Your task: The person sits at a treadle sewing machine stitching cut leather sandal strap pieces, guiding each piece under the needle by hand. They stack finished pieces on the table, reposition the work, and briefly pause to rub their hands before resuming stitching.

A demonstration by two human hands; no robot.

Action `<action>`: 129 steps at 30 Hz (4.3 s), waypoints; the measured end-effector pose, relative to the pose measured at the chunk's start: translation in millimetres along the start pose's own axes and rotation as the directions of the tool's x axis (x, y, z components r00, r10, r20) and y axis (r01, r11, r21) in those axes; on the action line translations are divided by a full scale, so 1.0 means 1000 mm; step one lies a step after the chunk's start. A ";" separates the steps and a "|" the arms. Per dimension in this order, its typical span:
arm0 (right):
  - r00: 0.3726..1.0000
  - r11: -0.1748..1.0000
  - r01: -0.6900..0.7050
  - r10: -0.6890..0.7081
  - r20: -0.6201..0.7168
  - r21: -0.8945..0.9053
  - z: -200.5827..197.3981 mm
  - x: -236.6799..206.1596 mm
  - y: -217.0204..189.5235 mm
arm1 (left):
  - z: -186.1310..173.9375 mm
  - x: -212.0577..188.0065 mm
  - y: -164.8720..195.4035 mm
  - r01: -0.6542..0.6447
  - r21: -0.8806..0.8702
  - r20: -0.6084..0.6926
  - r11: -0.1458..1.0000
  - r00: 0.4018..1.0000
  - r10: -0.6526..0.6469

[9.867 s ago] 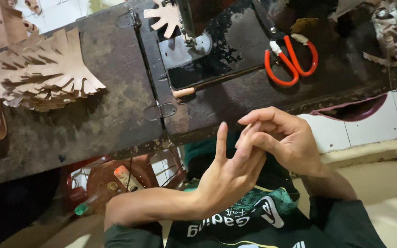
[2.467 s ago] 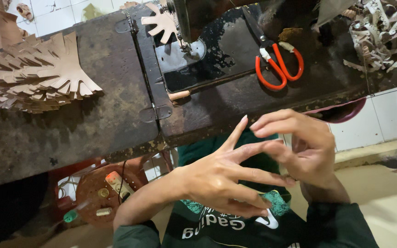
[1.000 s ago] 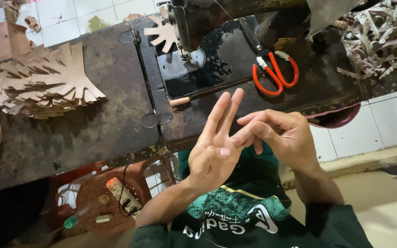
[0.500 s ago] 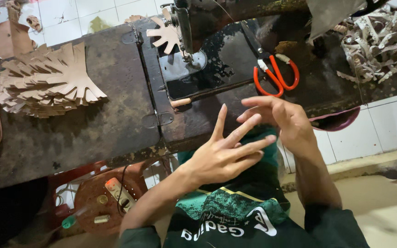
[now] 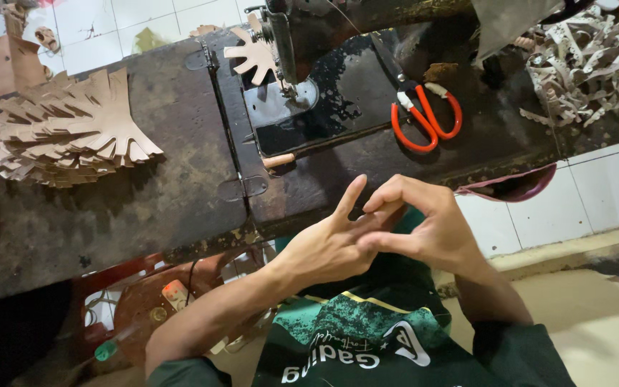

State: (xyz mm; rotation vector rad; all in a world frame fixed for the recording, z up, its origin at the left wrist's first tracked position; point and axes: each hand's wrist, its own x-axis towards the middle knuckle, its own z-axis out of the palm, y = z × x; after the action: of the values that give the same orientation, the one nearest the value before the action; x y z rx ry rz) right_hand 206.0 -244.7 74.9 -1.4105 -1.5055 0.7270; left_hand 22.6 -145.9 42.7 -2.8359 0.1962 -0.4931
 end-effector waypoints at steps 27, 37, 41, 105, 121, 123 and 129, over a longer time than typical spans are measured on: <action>0.993 0.938 -0.120 0.110 0.050 0.324 0.001 -0.016 0.015 | -0.034 0.007 -0.005 -0.001 -0.497 -0.099 0.868 0.994 -0.056; 0.995 0.994 -0.098 0.099 -0.012 0.055 0.004 -0.013 0.005 | -0.035 0.014 -0.006 -0.010 -0.252 -0.007 0.968 1.000 0.009; 0.989 0.985 -0.144 0.145 -0.005 0.099 0.005 -0.015 0.003 | -0.027 0.008 -0.002 -0.001 -0.287 0.001 0.958 1.000 0.001; 0.792 0.738 -0.557 0.335 -0.510 -0.380 -0.232 0.036 0.203 | 0.093 0.042 -0.101 0.713 -0.619 0.044 0.331 0.452 -0.891; 0.521 0.779 -0.616 0.297 -0.800 -0.113 -0.267 0.012 0.162 | 0.090 0.042 -0.100 0.659 -0.679 0.045 0.324 0.478 -0.877; 0.681 0.751 -0.435 -0.087 -0.727 -0.497 -0.257 0.016 0.165 | 0.090 0.042 -0.100 0.647 -0.689 0.047 0.328 0.491 -0.870; 0.912 0.634 -0.351 0.065 -0.405 -0.689 -0.218 0.052 0.178 | 0.094 0.042 -0.098 0.633 -0.702 0.035 0.327 0.489 -0.872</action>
State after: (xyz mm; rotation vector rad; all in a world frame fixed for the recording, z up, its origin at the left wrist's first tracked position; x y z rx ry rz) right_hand 482.8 -199.8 17.3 -2.2405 -1.4113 -0.0963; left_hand 103.3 -37.7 -2.6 -3.2740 -1.3107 -1.3823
